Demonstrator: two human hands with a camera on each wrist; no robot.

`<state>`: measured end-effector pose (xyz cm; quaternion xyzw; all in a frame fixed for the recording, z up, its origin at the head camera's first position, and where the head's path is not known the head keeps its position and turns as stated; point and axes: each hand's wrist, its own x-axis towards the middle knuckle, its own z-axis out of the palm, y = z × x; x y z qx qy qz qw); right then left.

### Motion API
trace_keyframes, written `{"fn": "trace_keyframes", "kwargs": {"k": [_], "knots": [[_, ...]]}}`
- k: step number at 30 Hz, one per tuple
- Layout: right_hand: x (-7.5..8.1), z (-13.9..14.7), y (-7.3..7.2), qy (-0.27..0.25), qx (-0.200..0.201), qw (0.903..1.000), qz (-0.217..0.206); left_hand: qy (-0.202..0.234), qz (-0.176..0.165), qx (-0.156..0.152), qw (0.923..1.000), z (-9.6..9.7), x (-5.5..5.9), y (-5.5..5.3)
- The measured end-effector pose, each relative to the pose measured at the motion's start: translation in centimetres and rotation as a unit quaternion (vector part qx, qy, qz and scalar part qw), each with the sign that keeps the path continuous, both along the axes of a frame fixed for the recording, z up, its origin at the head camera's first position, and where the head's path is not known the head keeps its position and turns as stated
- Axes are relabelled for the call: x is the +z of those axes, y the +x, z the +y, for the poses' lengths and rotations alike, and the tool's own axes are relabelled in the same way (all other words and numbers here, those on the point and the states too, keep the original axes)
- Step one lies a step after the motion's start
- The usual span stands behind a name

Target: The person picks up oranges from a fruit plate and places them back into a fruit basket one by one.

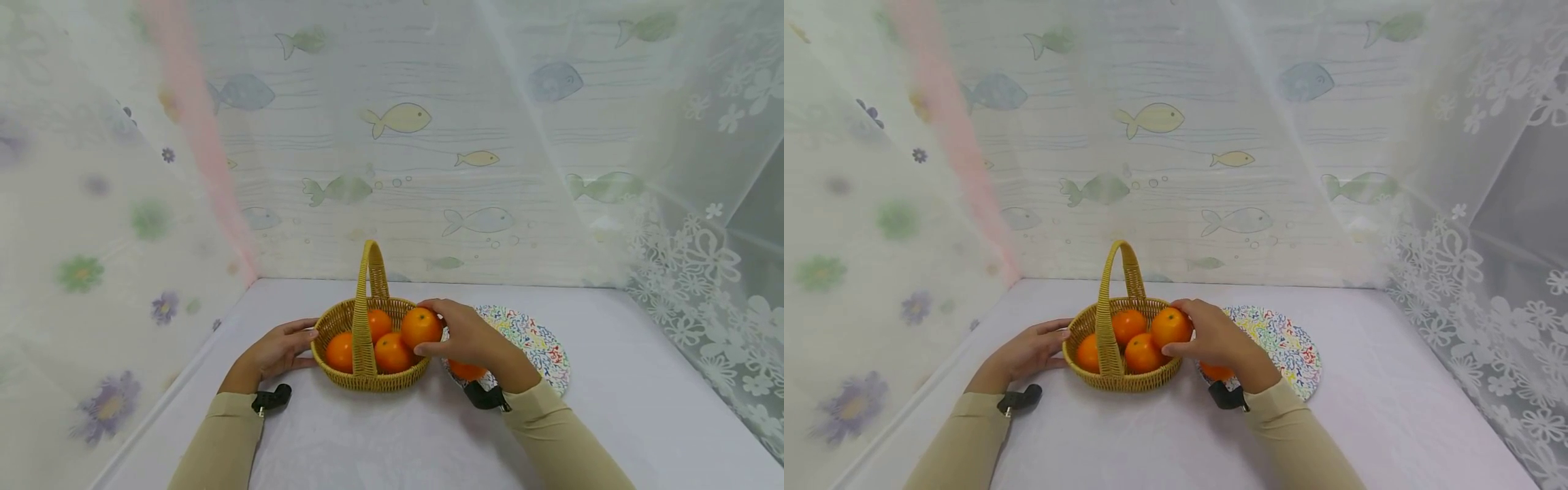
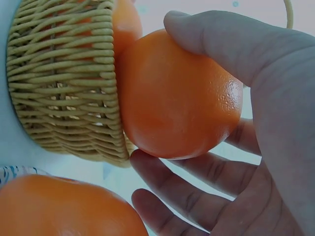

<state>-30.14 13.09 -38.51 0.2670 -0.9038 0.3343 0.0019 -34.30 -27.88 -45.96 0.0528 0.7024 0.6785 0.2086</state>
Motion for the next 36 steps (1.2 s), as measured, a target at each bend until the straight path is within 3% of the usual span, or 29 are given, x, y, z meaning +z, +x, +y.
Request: {"fn": "trace_keyframes", "kwargs": {"k": [16, 36], "knots": [[-0.6, -0.8, 0.3, 0.019, 0.007, 0.9994, 0.027, 0.008, 0.001, -0.003, 1.0000, 0.0, 0.1, 0.0], [-1.7, -2.0, 0.3, 0.037, 0.008, 0.9990, 0.025, 0.018, 0.007, -0.021, 0.9996, -0.1, -0.1, 0.1]]}}
